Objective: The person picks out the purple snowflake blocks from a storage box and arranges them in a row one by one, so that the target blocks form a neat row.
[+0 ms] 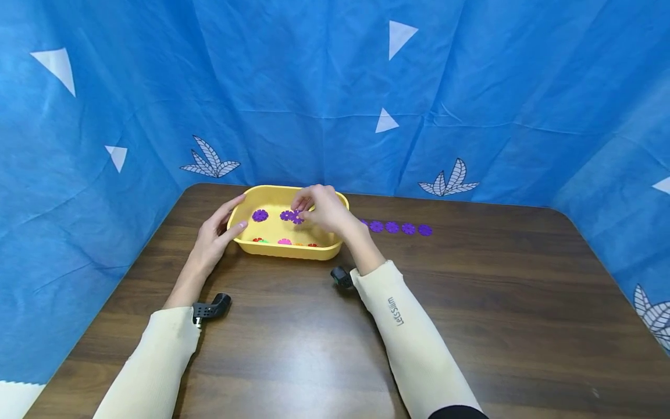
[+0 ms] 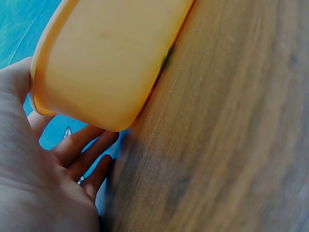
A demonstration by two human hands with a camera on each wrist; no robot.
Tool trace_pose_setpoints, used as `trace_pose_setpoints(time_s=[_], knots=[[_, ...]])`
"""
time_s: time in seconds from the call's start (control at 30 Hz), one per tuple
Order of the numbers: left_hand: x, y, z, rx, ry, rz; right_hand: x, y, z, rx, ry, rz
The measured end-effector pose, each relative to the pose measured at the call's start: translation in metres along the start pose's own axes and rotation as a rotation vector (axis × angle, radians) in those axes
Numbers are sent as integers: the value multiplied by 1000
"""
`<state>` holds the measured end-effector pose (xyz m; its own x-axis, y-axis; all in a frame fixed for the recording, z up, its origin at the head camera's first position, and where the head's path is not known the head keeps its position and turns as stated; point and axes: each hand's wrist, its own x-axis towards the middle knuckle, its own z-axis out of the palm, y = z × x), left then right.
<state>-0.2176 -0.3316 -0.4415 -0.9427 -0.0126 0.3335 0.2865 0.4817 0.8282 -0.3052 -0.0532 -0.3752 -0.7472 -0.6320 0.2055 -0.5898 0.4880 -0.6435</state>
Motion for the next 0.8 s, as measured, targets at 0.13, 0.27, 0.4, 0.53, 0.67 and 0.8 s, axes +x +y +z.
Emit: trace_pose_setpoints(time_s=[0.13, 0.27, 0.4, 0.53, 0.67, 0.8], knots=[[0, 1, 0, 15, -3, -21, -10, 6, -16, 15, 30, 15], [-1, 1, 1, 18, -4, -33, -20, 13, -31, 21, 53, 34], [0, 0, 1, 6, -2, -19, -29, 20, -49, 35, 93, 55], [1, 0, 1, 1, -5, -17, -40, 28, -66, 40, 133, 62], [1, 0, 1, 0, -2, -14, -52, 41, -79, 38, 158, 67], [2, 1, 1, 2, 2, -3, -64, 54, -92, 30, 167, 94]])
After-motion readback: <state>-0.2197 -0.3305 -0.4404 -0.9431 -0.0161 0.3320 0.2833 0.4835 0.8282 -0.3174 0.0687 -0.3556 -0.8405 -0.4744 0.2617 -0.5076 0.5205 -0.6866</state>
